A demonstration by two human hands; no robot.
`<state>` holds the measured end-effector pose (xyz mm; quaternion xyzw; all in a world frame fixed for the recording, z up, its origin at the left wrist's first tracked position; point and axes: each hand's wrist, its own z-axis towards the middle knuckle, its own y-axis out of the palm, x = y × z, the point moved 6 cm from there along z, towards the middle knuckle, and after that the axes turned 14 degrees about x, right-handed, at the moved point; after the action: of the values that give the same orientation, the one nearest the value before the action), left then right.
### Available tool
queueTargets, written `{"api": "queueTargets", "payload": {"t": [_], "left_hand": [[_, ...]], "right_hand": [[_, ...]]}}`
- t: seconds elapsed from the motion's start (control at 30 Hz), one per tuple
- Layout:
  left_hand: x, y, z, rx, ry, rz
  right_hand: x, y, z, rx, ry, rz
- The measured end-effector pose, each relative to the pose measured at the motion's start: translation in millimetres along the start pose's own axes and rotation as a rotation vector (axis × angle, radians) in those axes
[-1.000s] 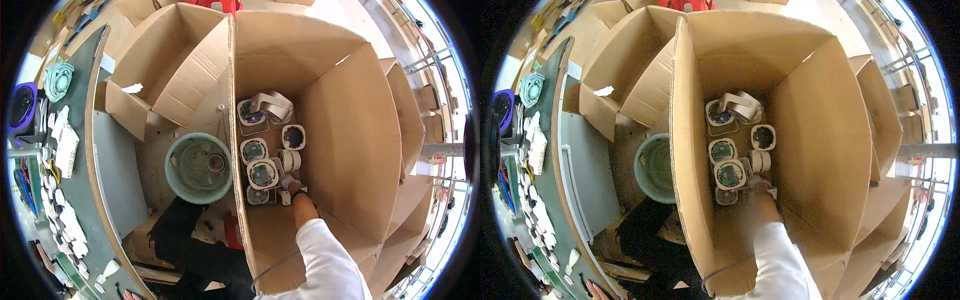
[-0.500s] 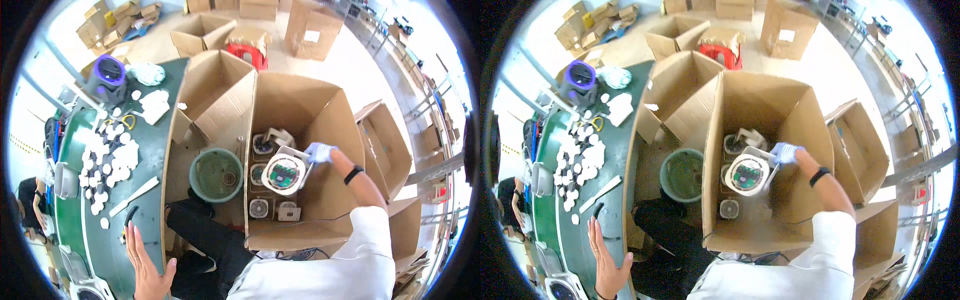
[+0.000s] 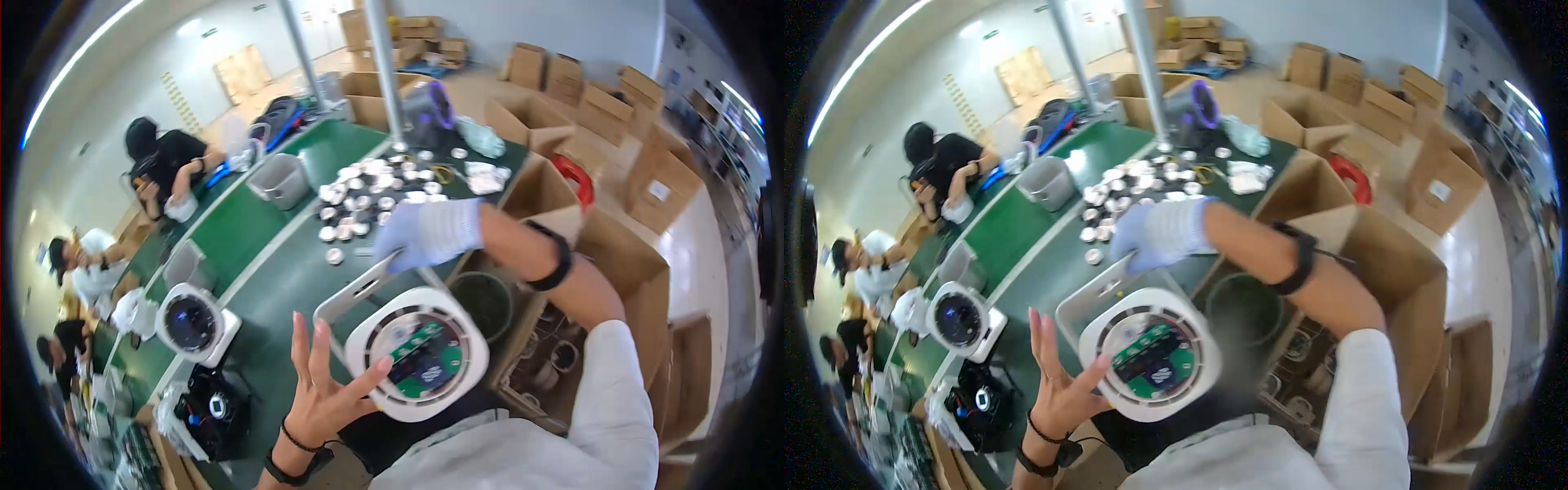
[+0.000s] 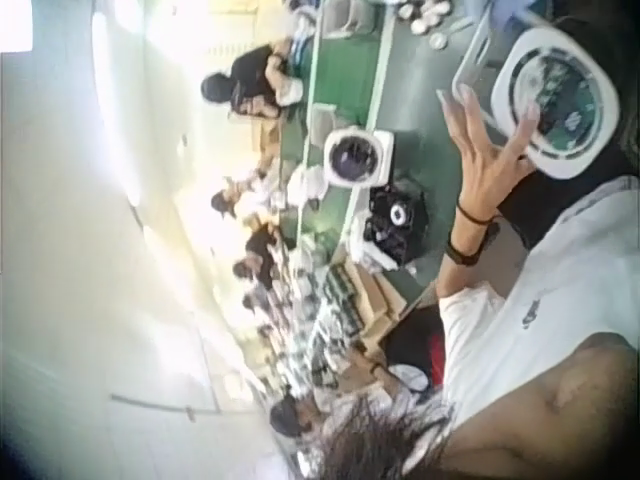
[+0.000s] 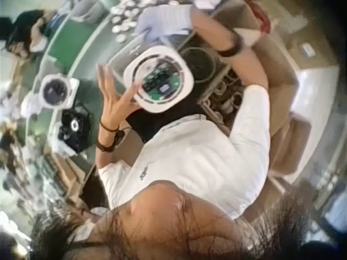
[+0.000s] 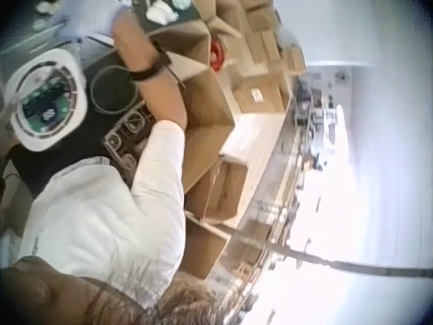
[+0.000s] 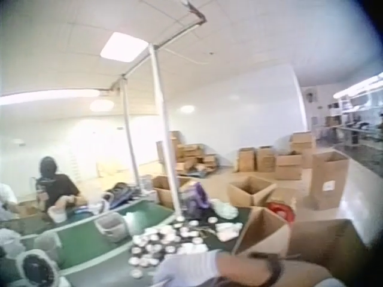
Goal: Assembling and testing electronic components of a humidifier or fan at a factory assembly line.
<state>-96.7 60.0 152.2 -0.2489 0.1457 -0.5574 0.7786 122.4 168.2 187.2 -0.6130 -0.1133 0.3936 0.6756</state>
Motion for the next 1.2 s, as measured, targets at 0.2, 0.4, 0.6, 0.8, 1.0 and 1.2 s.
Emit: {"api": "queueTargets", "payload": {"t": [0.2, 0.4, 0.6, 0.8, 1.0, 1.2], "left_hand": [[-20, -22, -69, -0.202, -0.271, 0.357], [-43, -14, -81, -0.22, -0.503, 0.484], [-69, -29, -43, -0.388, -0.578, 0.263], [-111, -11, -36, -0.553, -0.484, -0.014], [-115, -10, -33, -0.591, -0.42, -0.017], [-121, -14, -39, -0.512, -0.461, -0.04]], "right_hand": [[-42, 117, 159, -0.04, -0.29, 0.165], [36, 95, 83, 0.331, 0.214, 0.19], [36, 145, 25, 0.059, 0.656, -0.081], [22, 165, 15, 0.241, 0.615, 0.094], [10, 183, -18, 0.0, 1.185, 1.645], [-13, 120, 0, 0.838, 0.941, 0.928]]}}
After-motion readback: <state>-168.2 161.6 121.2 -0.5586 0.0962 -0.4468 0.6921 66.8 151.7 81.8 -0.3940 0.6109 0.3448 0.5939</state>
